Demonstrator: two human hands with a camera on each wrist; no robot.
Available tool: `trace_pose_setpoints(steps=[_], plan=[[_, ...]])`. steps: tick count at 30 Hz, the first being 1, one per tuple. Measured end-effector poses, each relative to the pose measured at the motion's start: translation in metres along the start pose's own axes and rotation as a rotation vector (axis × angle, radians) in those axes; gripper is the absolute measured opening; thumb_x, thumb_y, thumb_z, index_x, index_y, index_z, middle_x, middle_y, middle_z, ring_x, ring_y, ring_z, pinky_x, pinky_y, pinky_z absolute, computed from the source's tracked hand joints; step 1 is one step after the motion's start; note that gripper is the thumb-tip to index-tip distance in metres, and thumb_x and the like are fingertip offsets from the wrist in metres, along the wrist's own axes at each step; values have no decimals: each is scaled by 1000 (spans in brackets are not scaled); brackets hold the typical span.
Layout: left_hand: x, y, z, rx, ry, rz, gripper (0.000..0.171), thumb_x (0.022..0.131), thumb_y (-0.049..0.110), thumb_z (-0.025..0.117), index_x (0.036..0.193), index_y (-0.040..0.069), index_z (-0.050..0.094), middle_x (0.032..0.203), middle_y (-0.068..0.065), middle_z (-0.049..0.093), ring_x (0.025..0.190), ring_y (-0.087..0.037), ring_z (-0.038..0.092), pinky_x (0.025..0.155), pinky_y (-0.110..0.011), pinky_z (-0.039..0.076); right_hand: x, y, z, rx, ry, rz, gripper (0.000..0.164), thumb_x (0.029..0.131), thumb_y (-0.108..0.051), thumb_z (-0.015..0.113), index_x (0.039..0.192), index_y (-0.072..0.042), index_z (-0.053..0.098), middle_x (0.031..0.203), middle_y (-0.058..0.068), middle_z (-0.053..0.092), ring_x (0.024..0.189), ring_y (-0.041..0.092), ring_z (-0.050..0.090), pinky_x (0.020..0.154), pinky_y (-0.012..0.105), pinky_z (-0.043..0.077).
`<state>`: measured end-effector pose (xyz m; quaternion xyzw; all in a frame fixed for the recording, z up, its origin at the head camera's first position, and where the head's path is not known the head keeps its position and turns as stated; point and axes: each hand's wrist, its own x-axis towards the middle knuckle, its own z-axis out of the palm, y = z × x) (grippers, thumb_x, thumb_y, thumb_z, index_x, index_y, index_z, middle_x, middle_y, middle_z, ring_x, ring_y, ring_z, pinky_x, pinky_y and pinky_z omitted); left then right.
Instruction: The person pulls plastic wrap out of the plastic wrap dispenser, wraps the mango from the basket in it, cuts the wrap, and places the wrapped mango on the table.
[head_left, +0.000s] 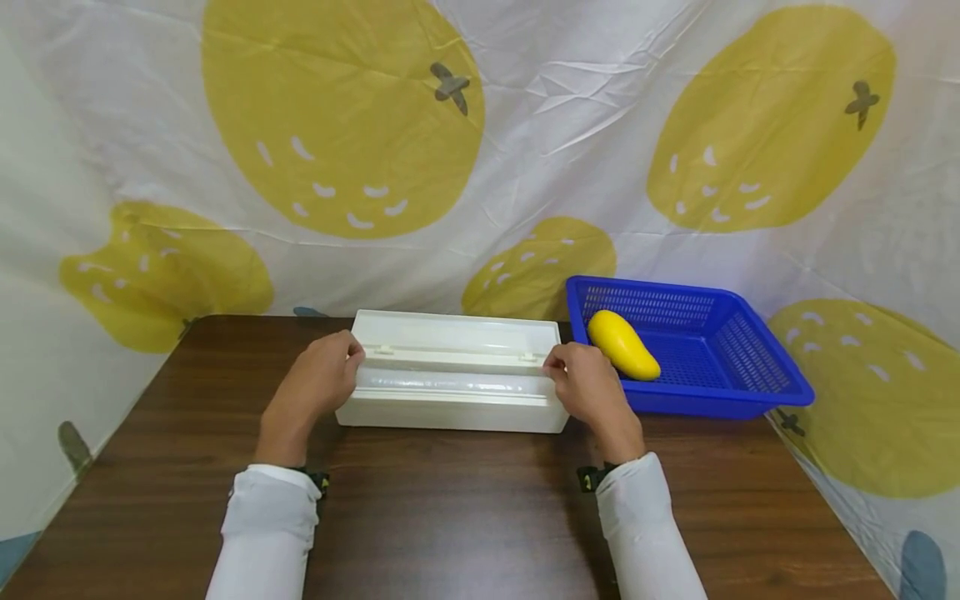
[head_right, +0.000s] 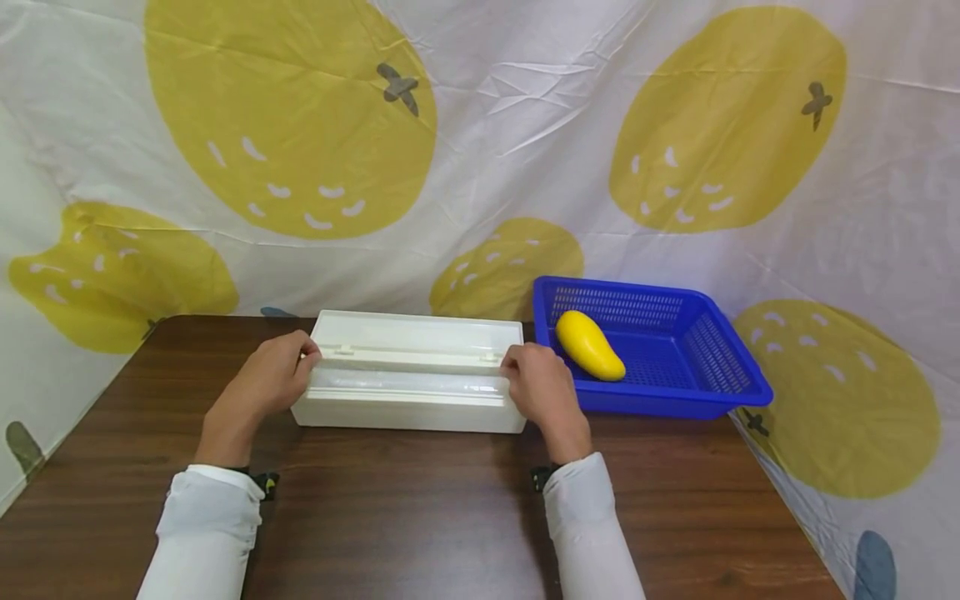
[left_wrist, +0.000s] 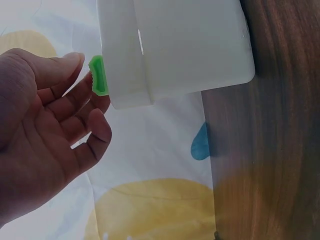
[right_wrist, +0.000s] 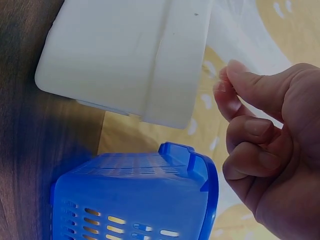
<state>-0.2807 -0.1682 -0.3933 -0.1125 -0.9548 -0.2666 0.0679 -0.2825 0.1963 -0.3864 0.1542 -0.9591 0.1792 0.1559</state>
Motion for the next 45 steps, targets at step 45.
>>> trace_pose_setpoints(steps=[45], plan=[[-1, 6, -10, -100, 233, 77, 19, 104, 10, 45, 105, -5, 56, 92, -23, 64, 78, -33, 57, 69, -51, 49, 1, 2, -7, 68, 404, -101, 6, 87, -8, 72, 85, -3, 74, 75, 13, 66, 67, 28, 60, 62, 49, 54]])
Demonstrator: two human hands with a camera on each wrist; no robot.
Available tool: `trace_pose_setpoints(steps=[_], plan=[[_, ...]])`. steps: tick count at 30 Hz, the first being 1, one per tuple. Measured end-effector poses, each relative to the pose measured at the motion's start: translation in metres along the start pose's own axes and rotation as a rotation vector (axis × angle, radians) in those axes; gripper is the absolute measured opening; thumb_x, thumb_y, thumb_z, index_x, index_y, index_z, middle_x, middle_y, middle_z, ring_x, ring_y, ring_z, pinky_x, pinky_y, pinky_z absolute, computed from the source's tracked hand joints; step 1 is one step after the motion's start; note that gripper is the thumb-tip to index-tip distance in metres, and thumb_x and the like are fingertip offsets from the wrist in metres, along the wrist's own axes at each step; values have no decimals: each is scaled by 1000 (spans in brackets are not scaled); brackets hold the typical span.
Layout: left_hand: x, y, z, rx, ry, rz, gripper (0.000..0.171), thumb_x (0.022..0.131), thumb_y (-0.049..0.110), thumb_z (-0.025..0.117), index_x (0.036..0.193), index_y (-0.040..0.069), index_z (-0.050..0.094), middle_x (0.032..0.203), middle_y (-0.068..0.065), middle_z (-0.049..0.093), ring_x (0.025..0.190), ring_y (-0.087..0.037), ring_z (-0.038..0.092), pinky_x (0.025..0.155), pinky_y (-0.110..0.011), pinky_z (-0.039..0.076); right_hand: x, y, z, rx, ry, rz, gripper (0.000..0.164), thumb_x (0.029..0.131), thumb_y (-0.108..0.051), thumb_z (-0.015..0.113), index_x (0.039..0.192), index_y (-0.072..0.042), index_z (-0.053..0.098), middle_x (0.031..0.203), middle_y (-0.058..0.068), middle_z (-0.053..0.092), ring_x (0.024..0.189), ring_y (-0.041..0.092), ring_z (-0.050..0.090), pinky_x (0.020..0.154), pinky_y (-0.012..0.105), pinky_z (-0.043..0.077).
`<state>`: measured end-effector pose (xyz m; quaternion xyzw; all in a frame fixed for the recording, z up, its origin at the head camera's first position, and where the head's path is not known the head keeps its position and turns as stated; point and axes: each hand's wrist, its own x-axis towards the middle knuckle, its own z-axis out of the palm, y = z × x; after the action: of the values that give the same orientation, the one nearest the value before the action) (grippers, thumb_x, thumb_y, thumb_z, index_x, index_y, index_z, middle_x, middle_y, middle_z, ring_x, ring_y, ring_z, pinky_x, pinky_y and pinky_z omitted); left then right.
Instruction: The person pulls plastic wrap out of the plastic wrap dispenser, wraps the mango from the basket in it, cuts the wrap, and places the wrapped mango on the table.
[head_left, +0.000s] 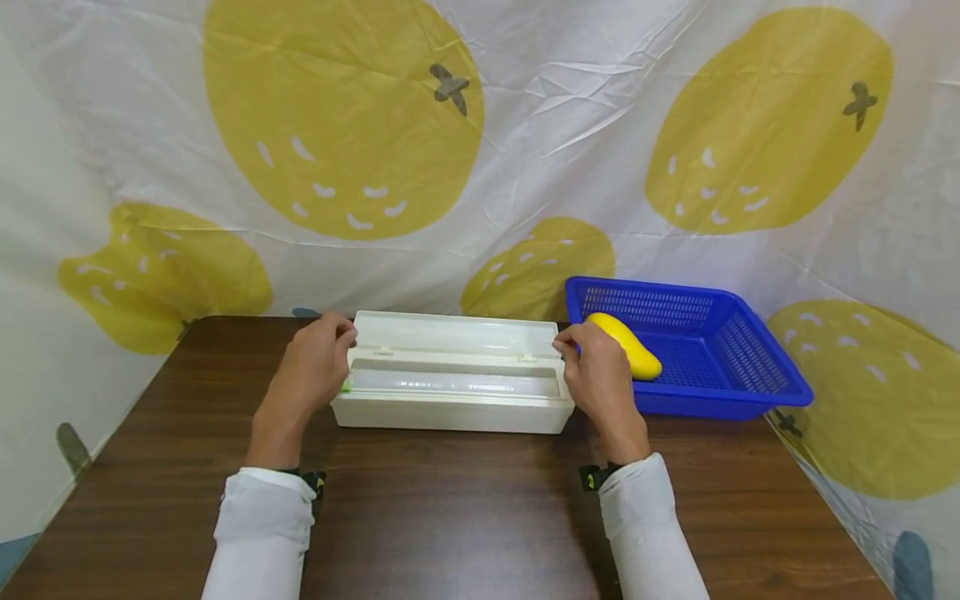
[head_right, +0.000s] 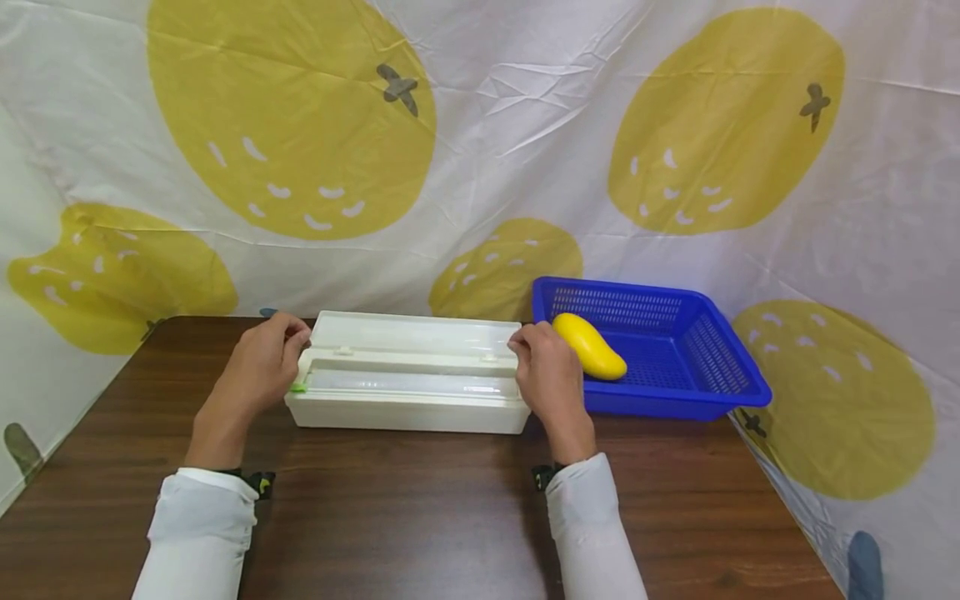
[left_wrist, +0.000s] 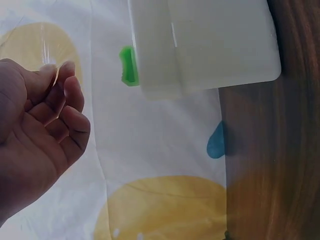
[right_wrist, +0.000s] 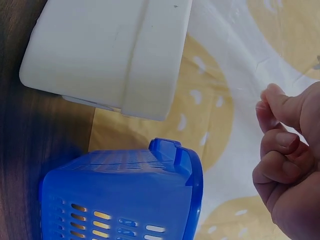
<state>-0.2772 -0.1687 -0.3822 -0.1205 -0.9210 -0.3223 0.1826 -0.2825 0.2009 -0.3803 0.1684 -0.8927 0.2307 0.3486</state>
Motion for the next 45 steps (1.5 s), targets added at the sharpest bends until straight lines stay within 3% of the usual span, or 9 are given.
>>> trace_pose_setpoints(steps=[11, 34, 45], plan=[[-3, 12, -8, -8, 107, 37, 17, 103, 7, 47, 104, -6, 57, 87, -22, 63, 78, -34, 57, 70, -54, 50, 4, -5, -5, 13, 133, -34, 4, 87, -5, 72, 84, -2, 73, 78, 14, 68, 73, 28, 63, 63, 48, 53], [-6, 27, -20, -24, 335, 123, 12, 99, 3, 54, 99, -8, 58, 90, -26, 64, 81, -41, 60, 71, -59, 49, 10, -17, -20, 79, 340, -106, 7, 87, -3, 72, 84, 3, 74, 77, 18, 67, 60, 26, 56, 48, 42, 47], [-9, 37, -30, -45, 384, 153, 12, 98, 1, 55, 99, -10, 59, 88, -27, 65, 79, -41, 61, 68, -59, 49, 14, -26, -29, 158, 431, -119, 7, 85, -1, 74, 82, 5, 74, 76, 19, 68, 60, 24, 55, 48, 39, 42]])
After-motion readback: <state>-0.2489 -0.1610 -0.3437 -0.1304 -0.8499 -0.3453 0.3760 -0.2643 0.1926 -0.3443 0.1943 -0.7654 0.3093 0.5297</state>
